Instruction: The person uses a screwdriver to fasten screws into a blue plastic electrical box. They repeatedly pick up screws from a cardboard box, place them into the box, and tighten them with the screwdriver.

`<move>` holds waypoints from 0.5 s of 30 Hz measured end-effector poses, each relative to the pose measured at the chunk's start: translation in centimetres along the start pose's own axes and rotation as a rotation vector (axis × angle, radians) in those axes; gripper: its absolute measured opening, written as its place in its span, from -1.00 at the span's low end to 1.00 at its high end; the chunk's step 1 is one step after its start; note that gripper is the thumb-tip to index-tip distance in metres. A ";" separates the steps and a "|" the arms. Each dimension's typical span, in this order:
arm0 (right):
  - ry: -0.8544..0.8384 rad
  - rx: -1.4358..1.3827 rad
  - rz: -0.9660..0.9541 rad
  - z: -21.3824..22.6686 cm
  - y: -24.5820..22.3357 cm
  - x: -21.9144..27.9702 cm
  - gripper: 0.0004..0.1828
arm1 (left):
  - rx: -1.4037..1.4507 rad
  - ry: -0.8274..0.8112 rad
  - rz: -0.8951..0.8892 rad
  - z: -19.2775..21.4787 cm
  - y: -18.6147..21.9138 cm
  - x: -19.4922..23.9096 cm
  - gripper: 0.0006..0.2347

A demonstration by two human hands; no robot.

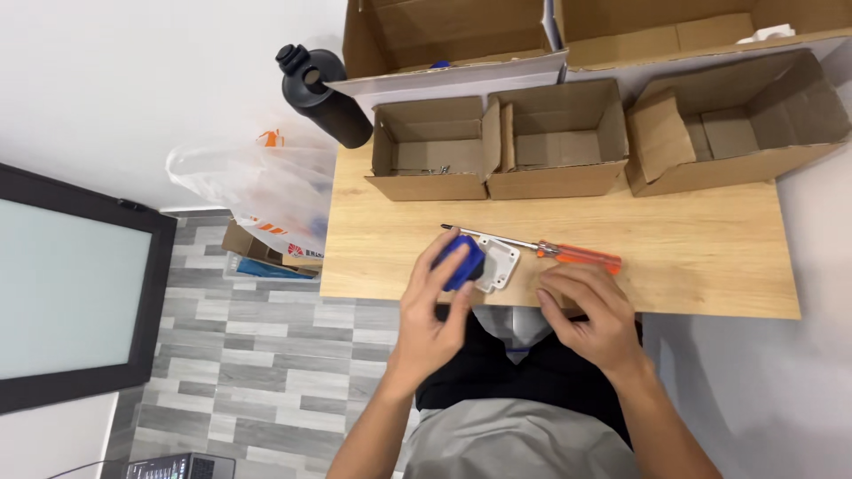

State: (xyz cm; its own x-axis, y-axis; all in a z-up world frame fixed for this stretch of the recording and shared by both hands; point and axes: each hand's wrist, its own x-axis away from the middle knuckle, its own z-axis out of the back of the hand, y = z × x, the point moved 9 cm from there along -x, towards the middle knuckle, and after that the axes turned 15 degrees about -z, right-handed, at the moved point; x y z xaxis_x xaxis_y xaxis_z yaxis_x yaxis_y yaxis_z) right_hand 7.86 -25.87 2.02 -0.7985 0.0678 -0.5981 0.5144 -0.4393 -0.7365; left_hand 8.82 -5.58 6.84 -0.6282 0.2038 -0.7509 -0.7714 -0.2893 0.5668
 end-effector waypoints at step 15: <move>0.033 -0.023 -0.017 0.8 1.7 1.4 -0.91 | -0.220 -0.127 -0.026 -3.8 -1.7 0.7 -0.66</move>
State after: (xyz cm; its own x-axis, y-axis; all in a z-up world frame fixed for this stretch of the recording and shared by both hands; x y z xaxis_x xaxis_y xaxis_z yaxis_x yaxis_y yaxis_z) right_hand 7.42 -27.26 0.17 -0.7967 0.1043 -0.5953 0.5082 -0.4175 -0.7533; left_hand 10.06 -8.52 4.11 -0.6268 0.3261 -0.7076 -0.7557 -0.4757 0.4501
